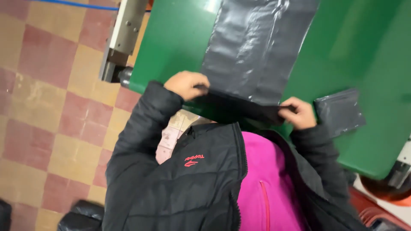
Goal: Folding and stacking plastic bags on a conveyor belt.
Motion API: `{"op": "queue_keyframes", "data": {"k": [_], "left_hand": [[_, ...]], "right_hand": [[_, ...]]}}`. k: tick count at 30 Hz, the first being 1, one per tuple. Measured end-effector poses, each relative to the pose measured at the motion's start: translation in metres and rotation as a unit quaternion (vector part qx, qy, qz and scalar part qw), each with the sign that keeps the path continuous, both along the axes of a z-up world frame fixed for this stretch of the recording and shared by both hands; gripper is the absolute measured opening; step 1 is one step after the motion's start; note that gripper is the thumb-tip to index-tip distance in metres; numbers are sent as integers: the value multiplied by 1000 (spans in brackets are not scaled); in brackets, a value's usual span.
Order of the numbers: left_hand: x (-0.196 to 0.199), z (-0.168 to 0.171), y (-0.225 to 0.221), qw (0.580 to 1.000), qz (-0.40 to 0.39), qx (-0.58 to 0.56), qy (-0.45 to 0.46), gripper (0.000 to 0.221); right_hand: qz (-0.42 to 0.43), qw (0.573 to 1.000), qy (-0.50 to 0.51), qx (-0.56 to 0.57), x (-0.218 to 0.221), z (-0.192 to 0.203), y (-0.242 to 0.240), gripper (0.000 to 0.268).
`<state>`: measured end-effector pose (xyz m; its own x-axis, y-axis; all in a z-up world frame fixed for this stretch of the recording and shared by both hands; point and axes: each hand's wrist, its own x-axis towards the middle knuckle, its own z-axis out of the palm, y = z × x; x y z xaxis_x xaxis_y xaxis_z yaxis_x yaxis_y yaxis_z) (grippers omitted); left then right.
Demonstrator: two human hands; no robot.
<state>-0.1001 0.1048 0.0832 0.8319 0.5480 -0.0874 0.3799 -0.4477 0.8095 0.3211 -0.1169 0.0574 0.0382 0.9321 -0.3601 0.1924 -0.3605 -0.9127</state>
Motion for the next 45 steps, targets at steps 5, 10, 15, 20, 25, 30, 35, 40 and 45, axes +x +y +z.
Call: {"op": "queue_keyframes", "data": {"k": [5, 10, 15, 20, 25, 30, 35, 40, 45], "left_hand": [[99, -56, 120, 970, 61, -105, -209, 18], [173, -131, 199, 974, 168, 24, -151, 26], [188, -141, 206, 969, 220, 105, -30, 30], [188, -138, 196, 963, 248, 104, 6, 27], [187, -94, 160, 922, 297, 246, -17, 38], [188, -101, 112, 959, 267, 29, -88, 56], [133, -105, 106, 644, 254, -681, -237, 97], [75, -151, 84, 736, 290, -539, -288, 90], [42, -63, 38, 940, 207, -83, -260, 77]], "right_hand": [[-102, 981, -123, 113, 61, 14, 101, 12], [-98, 951, -229, 182, 134, -74, 201, 18], [-59, 872, -420, 244, 102, -52, 237, 22], [41, 865, -483, 131, 90, -37, 263, 53], [127, 819, -552, 95, 99, -58, 280, 45], [113, 844, -508, 133, 59, -21, 251, 23], [57, 725, -574, 376, -31, 59, 163, 23], [63, 738, -554, 379, -82, 39, 94, 25], [44, 730, -568, 377, -88, 9, 77, 23]]}}
